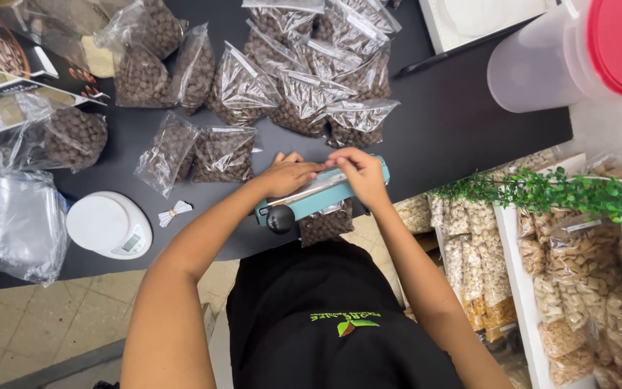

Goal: The person is using a manual impulse heat sealer to close plastic bags filled with small food items, likely coffee beans or snacks.

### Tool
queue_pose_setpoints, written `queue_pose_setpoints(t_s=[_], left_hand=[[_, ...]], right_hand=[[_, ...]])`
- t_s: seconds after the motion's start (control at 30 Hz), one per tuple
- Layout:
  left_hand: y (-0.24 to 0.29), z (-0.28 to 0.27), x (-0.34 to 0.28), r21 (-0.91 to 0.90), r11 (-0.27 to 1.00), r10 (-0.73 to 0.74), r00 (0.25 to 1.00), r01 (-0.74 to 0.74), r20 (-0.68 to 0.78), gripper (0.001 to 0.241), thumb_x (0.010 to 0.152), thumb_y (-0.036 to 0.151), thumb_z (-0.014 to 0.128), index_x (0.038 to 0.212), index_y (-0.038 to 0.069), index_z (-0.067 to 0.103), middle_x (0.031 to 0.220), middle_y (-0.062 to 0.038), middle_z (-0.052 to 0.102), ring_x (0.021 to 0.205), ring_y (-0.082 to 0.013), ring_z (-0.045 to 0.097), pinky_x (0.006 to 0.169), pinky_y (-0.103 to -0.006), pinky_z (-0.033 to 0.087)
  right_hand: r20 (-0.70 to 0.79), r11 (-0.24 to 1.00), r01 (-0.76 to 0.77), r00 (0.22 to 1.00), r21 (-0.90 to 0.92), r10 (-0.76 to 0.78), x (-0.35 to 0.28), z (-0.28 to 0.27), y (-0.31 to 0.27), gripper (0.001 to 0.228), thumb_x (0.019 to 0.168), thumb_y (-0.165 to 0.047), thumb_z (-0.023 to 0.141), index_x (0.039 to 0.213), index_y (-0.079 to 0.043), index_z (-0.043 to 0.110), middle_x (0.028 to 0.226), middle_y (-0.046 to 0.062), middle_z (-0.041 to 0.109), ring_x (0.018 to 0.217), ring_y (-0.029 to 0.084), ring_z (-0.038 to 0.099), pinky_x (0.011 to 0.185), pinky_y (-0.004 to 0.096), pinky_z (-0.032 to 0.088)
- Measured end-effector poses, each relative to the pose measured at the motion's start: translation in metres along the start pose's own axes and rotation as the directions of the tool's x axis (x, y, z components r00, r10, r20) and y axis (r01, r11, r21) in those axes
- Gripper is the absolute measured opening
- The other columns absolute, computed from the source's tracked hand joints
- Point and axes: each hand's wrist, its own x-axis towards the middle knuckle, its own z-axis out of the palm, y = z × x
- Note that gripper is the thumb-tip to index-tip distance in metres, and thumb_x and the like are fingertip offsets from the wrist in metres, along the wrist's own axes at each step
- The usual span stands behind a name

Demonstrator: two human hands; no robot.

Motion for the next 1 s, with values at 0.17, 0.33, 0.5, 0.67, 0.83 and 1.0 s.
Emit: queue_pose_setpoints(t_s=[0.17,0.33,0.5,0.67,0.83,1.0], left_hand=[[0.013,-0.006,-0.009,0.000,1.000,-0.022,1.000,0.022,0.008,0.051,0.112,0.049,0.022,0.149,0.030,0.051,0.157,0.006,0.051,0.140,-0.0219,0.040,0.106,-0.0404,0.023],[0.010,-0.002,-0.004,0.030,0.999,-0.031,1.000,0.031,-0.006,0.053,0.110,0.055,0.020,0.150,0.034,0.049,0.157,0.010,0.050,0.135,-0.0196,0.043,0.103,-0.0397,0.026],[-0.002,0.012,0.006,0.122,0.989,-0.078,0.996,0.084,-0.050,0.054,0.108,0.062,0.027,0.151,0.036,0.046,0.158,0.012,0.047,0.132,-0.0207,0.047,0.105,-0.0413,0.034],[0.001,0.006,0.003,0.146,0.971,-0.168,0.973,0.191,-0.158,0.058,0.104,0.059,0.042,0.152,0.028,0.048,0.156,0.002,0.051,0.133,-0.0272,0.051,0.105,-0.0504,0.041],[0.005,0.022,-0.040,-0.027,0.946,-0.298,0.829,0.324,-0.474,0.046,0.106,0.046,0.051,0.143,0.020,0.058,0.142,-0.008,0.061,0.127,-0.0337,0.059,0.106,-0.0564,0.045],[0.076,0.061,-0.134,-0.453,0.892,-0.410,0.435,0.005,-0.802,0.025,0.104,0.014,0.059,0.125,0.017,0.072,0.120,-0.007,0.071,0.115,-0.0306,0.066,0.102,-0.0433,0.050]], right_hand=[[-0.175,0.937,-0.111,0.969,0.330,0.176,-0.062,-0.045,0.036,0.030,0.103,-0.020,0.051,0.094,0.000,0.070,0.074,0.017,0.071,0.077,0.022,0.070,0.081,0.032,0.053],[0.219,0.848,-0.530,0.829,0.013,0.515,-0.118,-0.039,0.067,0.050,0.106,-0.040,0.052,0.130,0.003,0.064,0.122,0.034,0.067,0.120,0.046,0.062,0.104,0.053,0.048],[0.371,0.789,-0.571,0.800,0.227,0.472,-0.115,0.001,0.083,0.076,0.093,-0.026,0.078,0.153,0.001,0.040,0.151,0.030,0.047,0.138,0.040,0.047,0.111,0.052,0.042],[0.399,0.680,-0.631,0.771,0.375,0.496,-0.116,0.007,0.107,0.066,0.088,-0.017,0.084,0.144,-0.005,0.051,0.136,0.017,0.063,0.120,0.028,0.064,0.098,0.044,0.054],[0.444,0.547,-0.728,0.686,0.414,0.577,-0.118,0.003,0.110,0.057,0.088,-0.019,0.083,0.137,-0.007,0.057,0.118,0.013,0.072,0.098,0.026,0.076,0.076,0.041,0.065],[0.464,0.527,-0.709,0.705,0.468,0.537,-0.115,0.002,0.120,0.050,0.088,-0.016,0.083,0.131,-0.004,0.060,0.112,0.015,0.073,0.096,0.028,0.075,0.076,0.047,0.064]])
